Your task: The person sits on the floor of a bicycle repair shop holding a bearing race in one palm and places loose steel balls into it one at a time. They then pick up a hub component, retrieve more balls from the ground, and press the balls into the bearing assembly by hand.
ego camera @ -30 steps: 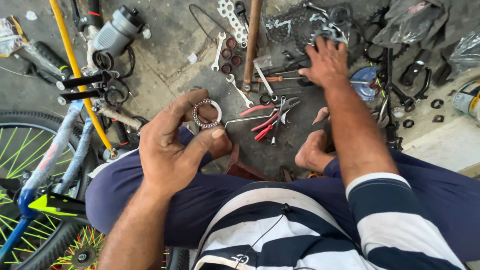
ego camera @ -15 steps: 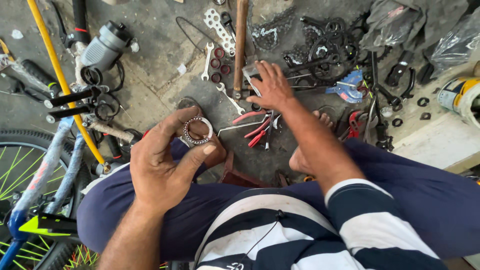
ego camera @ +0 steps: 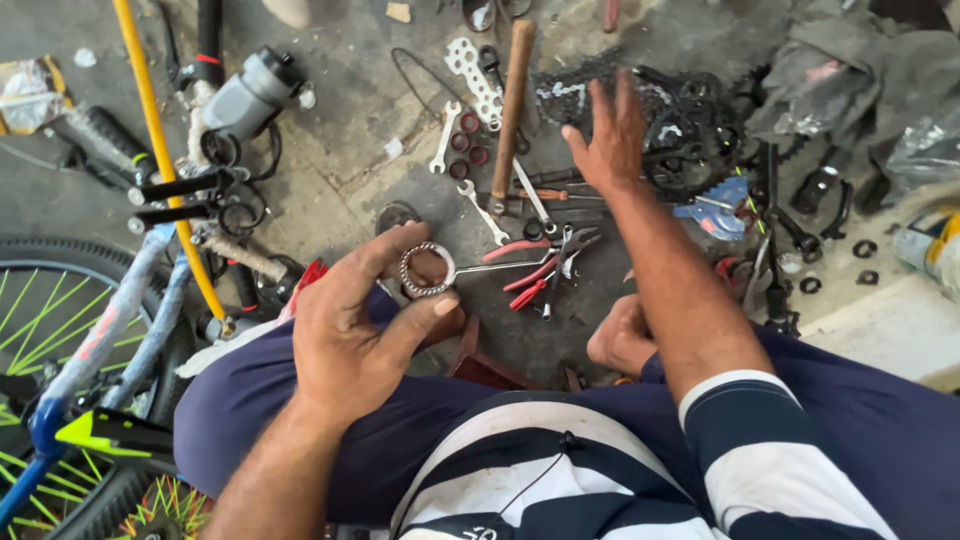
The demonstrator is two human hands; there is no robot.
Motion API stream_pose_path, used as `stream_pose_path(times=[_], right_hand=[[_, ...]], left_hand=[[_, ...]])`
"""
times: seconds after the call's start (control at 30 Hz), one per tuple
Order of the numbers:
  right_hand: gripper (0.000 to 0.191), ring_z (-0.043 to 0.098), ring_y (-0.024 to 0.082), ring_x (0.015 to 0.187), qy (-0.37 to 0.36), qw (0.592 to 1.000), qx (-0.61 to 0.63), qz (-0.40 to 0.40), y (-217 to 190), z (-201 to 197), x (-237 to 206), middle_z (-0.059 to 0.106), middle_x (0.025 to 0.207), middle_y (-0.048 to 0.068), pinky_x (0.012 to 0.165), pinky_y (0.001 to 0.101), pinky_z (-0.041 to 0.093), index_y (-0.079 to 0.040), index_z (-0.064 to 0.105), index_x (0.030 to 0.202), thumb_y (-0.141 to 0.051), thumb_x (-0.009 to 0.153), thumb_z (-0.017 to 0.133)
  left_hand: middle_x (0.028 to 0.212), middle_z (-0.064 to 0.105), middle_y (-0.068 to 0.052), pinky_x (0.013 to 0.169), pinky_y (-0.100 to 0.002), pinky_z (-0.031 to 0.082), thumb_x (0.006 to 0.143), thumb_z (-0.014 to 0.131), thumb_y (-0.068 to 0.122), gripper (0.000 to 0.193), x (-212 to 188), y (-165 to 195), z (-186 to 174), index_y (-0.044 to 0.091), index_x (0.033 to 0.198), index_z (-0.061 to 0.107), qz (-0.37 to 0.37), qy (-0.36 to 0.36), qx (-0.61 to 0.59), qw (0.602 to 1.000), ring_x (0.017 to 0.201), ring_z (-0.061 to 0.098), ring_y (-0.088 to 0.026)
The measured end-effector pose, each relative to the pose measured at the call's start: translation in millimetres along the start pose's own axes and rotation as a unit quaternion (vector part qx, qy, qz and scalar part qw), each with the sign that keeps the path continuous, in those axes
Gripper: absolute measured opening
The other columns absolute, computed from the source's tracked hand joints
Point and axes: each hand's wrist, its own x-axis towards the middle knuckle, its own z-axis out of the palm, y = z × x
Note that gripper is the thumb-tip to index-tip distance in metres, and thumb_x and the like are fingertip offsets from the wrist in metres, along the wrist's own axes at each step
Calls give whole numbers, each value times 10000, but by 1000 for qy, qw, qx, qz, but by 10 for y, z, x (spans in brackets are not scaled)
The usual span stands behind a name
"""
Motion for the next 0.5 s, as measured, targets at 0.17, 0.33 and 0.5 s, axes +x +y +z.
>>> stream_pose_path(times=[0.17,0.33,0.5], right_hand=[[845,269,426,1515,-212,962,-147,-88,-36,-31,300,271,1668,193,1167,600,245,-182,519,1528,-425,785,839],[777,398,373,1417,-198,959,-179,-98,94,-169,291,472,1510,156,1127,613,298,-179,589,1489,-451,802,827],[453,447,378,1399,-142,962,-222,-74,199,-246,193,556,1378,174,1163,593,342,-98,672,1231,-431,963,823]], left_hand=[[1047,749,-63,912,-278,554,844,851,84,528,124,15,-35,13,1320,633,0,25,31,999,968,719,-135],[1044,747,-56,871,-260,561,863,842,66,521,177,9,-82,12,1335,628,-25,36,-2,999,907,692,-124],[1056,748,-54,893,-258,567,875,836,62,526,162,-58,-157,8,1350,618,-24,36,-13,999,948,710,-122]])
